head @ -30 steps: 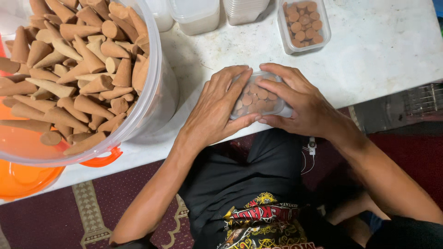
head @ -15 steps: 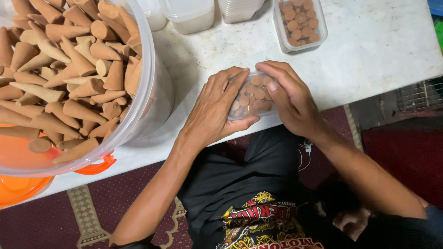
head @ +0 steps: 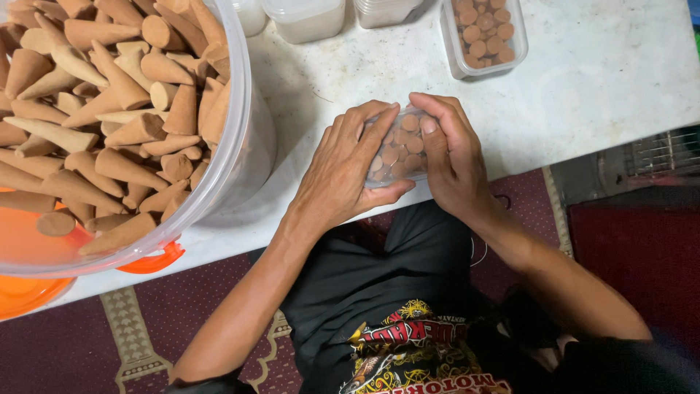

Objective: The person sits at a table and transfers small, cone-shaped objects from a large clear bucket into a small rectangular plastic container. They arrange the cones inside the container by hand, then place a lid on the container to seal it.

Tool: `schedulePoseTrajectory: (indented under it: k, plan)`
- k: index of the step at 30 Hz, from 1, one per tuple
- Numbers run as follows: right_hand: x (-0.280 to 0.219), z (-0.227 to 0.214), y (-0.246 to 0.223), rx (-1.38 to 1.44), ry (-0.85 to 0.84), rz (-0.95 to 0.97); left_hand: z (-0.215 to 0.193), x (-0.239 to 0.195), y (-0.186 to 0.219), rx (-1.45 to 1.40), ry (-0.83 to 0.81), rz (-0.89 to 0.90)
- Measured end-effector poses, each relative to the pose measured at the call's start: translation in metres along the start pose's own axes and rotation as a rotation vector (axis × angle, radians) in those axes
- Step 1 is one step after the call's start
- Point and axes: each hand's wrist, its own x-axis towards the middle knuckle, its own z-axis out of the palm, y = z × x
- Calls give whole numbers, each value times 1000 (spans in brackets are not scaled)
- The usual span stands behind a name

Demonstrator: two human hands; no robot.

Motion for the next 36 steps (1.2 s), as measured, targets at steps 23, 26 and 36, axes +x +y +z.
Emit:
schedulePoseTrajectory:
  k: [23, 26, 36]
  plan:
    - [4, -5, 11, -131, -61, -104, -8, 11, 23, 145, -35, -94]
    - [1, -5, 13, -73, -57, -93, -4, 8, 22, 143, -21, -81]
    - [2, -12, 27, 72, -58, -134, -1, 4, 21, -111, -13, -197]
